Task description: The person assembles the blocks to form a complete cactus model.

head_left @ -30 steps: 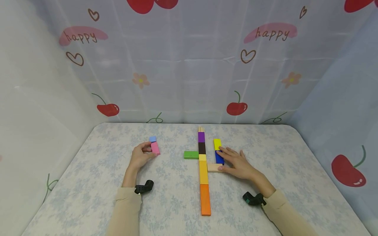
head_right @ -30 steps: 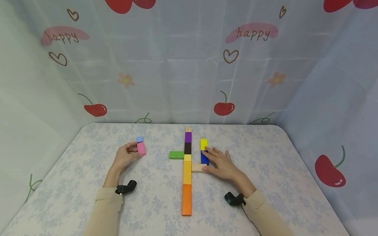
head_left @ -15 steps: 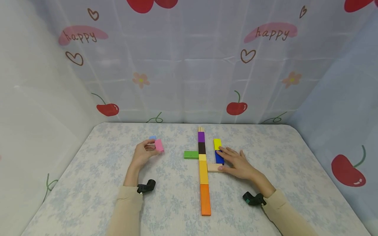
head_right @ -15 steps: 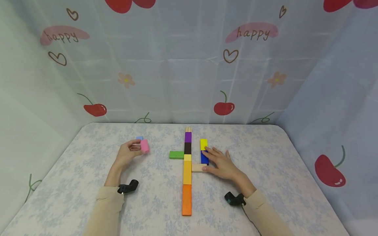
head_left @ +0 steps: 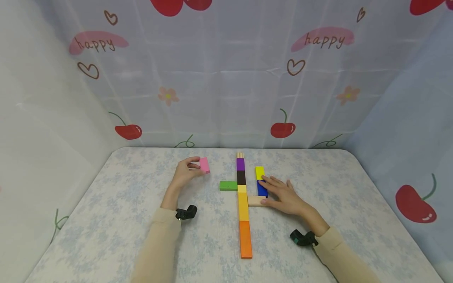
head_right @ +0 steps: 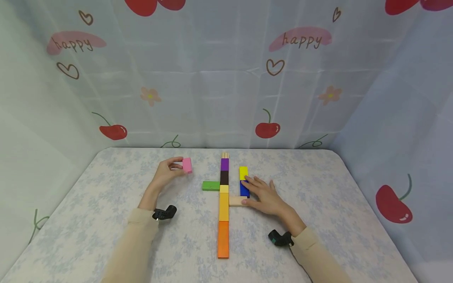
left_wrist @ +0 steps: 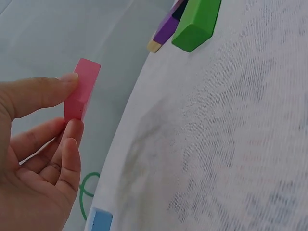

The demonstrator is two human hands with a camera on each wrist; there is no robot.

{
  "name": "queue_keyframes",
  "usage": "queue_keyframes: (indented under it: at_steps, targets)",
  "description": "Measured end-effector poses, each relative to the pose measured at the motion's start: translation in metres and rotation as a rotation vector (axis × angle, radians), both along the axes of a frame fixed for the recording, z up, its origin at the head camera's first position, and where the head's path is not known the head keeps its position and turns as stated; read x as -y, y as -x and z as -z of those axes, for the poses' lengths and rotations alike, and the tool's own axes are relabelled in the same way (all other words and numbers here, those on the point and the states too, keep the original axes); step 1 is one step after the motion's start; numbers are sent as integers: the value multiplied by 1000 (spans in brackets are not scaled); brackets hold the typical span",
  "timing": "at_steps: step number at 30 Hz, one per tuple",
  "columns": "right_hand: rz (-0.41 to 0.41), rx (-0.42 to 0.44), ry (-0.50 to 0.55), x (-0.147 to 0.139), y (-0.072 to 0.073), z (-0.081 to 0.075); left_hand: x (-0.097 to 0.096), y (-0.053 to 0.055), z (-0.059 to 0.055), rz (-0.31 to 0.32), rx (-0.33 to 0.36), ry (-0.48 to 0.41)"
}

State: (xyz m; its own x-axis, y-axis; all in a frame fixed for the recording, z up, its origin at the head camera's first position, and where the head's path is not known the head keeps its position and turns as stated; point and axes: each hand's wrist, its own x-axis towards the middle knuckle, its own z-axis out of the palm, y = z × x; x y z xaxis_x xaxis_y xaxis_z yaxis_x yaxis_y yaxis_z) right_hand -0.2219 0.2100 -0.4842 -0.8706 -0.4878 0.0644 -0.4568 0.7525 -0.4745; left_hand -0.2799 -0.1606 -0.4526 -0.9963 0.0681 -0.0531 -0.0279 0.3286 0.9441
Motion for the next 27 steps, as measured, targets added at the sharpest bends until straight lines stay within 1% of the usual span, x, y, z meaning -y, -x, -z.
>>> queue_keyframes:
  at_steps: [3,7,14,19,23,27]
  targets:
    - [1,-1,-4,0,0,0,-11,5,0,26,8,12]
    - [5,-6,0,0,0,-1,-25,11,3,48,19,41]
    - [4,-10,-9,-1,0,-1,-42,14,13,64,48,46]
    - [0,-15,-1,0,0,-1,-46,14,20,77,58,46]
    - [6,-11,-6,0,0,0,-47,15,26,79,56,63]
    - [10,-6,-11,0,1,0,-48,15,28,86,56,63]
